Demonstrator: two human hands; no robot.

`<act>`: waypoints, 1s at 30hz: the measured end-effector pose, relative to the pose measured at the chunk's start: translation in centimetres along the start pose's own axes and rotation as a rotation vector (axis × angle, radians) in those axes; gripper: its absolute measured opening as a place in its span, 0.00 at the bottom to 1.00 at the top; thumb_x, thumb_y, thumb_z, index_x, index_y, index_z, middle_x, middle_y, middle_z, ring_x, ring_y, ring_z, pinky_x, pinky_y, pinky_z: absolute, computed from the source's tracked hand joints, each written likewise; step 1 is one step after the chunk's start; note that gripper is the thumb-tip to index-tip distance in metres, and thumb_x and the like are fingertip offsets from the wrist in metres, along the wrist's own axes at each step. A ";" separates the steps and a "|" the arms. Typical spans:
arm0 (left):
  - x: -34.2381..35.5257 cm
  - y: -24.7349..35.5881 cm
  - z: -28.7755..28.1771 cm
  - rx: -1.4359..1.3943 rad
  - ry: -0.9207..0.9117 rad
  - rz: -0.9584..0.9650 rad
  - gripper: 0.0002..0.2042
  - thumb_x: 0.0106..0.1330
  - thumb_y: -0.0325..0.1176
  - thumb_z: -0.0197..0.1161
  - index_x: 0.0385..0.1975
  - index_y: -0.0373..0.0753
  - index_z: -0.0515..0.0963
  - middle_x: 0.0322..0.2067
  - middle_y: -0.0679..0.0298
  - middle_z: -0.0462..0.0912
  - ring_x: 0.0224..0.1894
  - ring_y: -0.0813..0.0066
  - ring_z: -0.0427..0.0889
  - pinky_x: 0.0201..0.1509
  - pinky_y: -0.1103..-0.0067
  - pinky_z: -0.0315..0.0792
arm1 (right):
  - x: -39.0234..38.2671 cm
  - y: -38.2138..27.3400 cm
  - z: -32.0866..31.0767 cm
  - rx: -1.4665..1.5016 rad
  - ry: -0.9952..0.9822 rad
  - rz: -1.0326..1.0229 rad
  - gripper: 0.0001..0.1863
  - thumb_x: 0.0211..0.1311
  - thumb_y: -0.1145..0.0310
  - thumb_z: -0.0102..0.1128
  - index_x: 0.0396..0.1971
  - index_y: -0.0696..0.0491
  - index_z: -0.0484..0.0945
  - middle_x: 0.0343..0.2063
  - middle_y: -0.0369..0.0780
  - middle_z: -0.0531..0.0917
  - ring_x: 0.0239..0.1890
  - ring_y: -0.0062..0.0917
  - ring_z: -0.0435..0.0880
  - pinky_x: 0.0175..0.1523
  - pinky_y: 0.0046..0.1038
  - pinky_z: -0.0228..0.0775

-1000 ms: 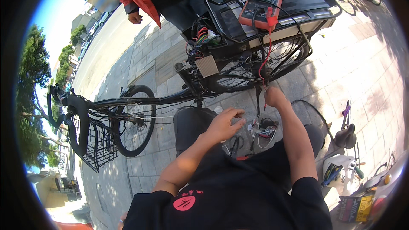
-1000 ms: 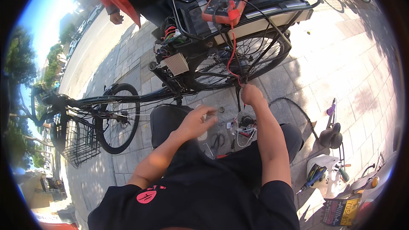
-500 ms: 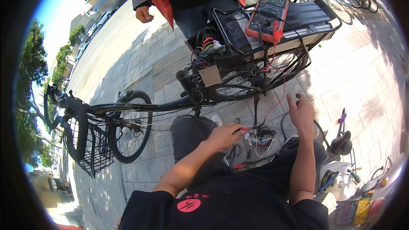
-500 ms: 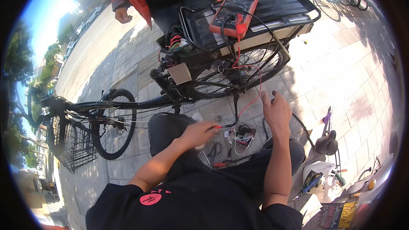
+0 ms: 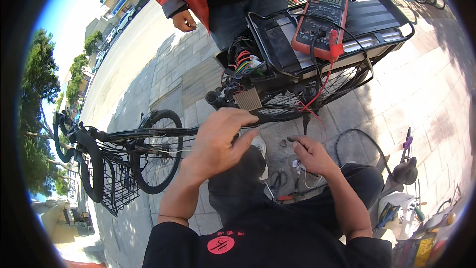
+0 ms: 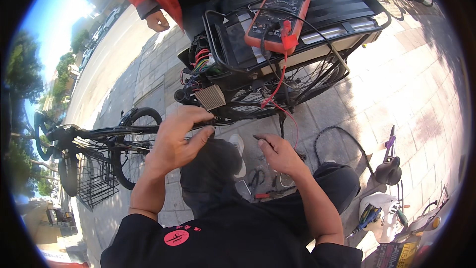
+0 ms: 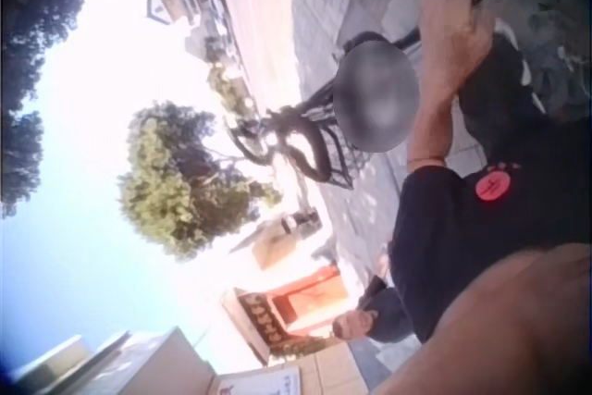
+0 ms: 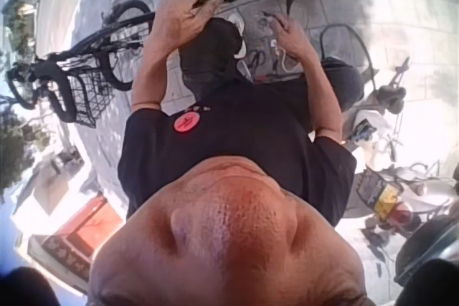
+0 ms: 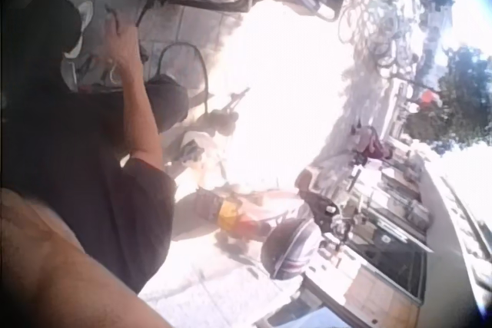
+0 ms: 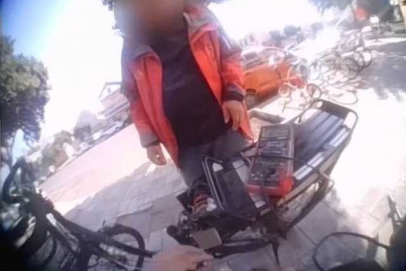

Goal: The person uses a multimeter to test the electrical connections of a bicycle's wiring harness. They repeatedly touch the multimeter probes to different wires and components while another person observes.

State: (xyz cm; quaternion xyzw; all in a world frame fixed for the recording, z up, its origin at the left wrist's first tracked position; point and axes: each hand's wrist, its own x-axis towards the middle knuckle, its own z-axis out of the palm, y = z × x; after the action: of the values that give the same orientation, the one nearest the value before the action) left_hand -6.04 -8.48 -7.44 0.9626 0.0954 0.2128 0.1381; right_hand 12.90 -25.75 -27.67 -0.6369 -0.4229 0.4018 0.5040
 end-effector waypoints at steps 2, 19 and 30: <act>3.1 -0.4 -3.1 -0.064 0.203 -0.069 0.08 0.70 0.29 0.76 0.45 0.37 0.89 0.44 0.57 0.90 0.49 0.54 0.88 0.54 0.65 0.79 | 1.9 1.2 0.4 -0.046 0.259 -0.111 0.16 0.82 0.68 0.58 0.59 0.61 0.84 0.38 0.44 0.86 0.44 0.27 0.87 0.53 0.31 0.77; 17.5 -6.6 -6.0 0.253 -0.511 0.059 0.12 0.69 0.24 0.72 0.51 0.37 0.89 0.43 0.56 0.84 0.43 0.55 0.88 0.45 0.66 0.80 | 13.0 5.6 0.9 -0.536 0.479 -0.586 0.15 0.58 0.77 0.69 0.46 0.57 0.83 0.41 0.47 0.87 0.47 0.45 0.86 0.54 0.45 0.77; 18.6 -6.0 -6.5 0.405 -0.523 0.134 0.11 0.65 0.22 0.72 0.46 0.43 0.90 0.42 0.61 0.88 0.39 0.53 0.90 0.39 0.65 0.81 | 9.6 10.8 -2.7 -0.454 0.275 -0.444 0.14 0.60 0.68 0.72 0.45 0.55 0.89 0.52 0.44 0.86 0.52 0.42 0.84 0.60 0.41 0.75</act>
State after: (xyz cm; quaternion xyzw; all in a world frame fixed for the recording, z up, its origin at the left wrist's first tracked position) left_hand 6.93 3.13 3.53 0.9966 0.0335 -0.0560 -0.0505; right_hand 19.99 -18.93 -38.63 -0.6735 -0.5580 0.0883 0.4767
